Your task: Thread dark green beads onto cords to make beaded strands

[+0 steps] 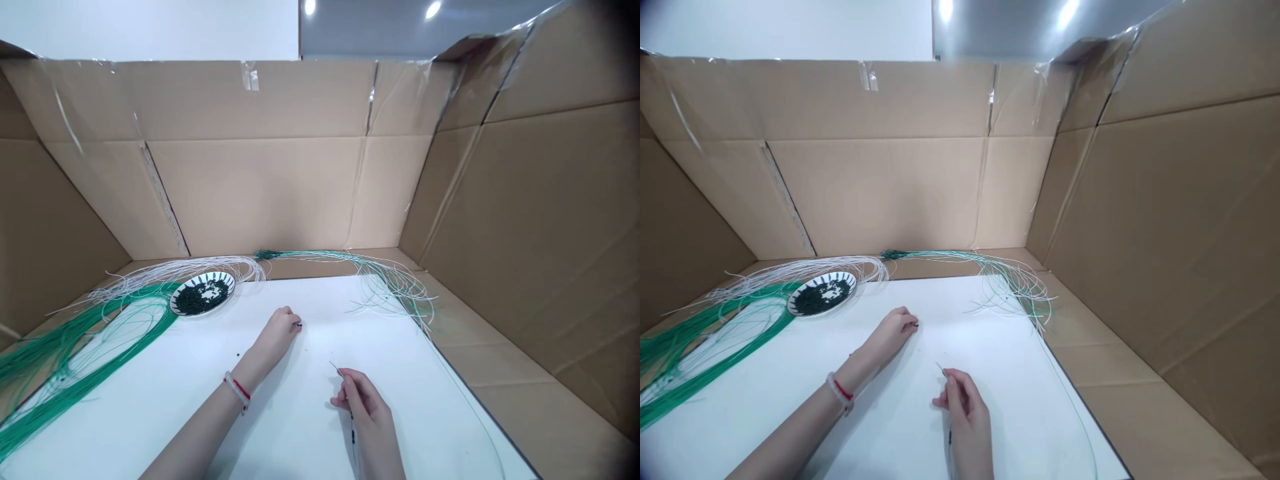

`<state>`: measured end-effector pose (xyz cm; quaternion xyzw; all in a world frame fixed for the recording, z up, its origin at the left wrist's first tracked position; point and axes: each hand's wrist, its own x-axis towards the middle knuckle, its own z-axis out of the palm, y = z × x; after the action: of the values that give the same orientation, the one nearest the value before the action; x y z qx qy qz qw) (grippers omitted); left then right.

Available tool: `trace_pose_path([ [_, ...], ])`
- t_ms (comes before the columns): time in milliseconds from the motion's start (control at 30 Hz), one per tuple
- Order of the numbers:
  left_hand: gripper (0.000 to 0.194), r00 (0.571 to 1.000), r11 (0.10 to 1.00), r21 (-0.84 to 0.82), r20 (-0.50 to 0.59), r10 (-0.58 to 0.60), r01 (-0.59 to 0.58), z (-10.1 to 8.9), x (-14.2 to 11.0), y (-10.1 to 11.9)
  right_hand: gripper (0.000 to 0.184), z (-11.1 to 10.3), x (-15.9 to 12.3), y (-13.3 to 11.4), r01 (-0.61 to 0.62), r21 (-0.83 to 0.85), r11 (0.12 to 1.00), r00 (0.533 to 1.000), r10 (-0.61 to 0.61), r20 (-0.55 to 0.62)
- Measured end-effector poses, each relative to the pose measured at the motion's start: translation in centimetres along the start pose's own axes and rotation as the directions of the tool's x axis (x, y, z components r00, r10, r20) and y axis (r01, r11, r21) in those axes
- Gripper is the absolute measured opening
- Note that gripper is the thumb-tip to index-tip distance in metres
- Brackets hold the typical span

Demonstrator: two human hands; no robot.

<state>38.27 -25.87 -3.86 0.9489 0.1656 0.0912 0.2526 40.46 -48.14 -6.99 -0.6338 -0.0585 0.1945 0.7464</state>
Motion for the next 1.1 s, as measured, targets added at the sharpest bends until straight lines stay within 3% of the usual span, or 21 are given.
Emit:
trace_pose_path([
  [267,0.027,0.999,0.998,0.055,0.043,0.029,-0.031,0.0,0.5,-0.4,0.07,0.1,-0.3,0.1,-0.018,-0.015,1.0,1.0,0.019,0.023],
  [500,0.029,0.993,0.994,0.11,0.111,-0.034,0.022,-0.2,1.5,-0.9,0.065,-0.2,-0.4,0.1,-0.043,-0.012,0.999,0.999,0.044,0.03],
  [767,0.03,0.993,0.988,0.144,0.103,-0.061,0.046,-0.3,-0.5,1.2,0.049,0.0,-0.6,-0.6,-0.053,0.008,0.999,0.997,0.052,0.057],
  [933,0.032,0.996,0.998,0.027,0.061,-0.059,0.057,0.2,-1.3,1.9,0.039,-0.1,-0.3,-0.6,-0.017,-0.003,1.0,0.998,0.017,0.066],
  [1100,0.026,0.994,0.971,-0.217,0.028,-0.101,0.105,-0.5,-1.5,2.1,0.028,0.6,-0.9,-1.3,0.03,-0.016,0.999,0.998,-0.029,0.062],
])
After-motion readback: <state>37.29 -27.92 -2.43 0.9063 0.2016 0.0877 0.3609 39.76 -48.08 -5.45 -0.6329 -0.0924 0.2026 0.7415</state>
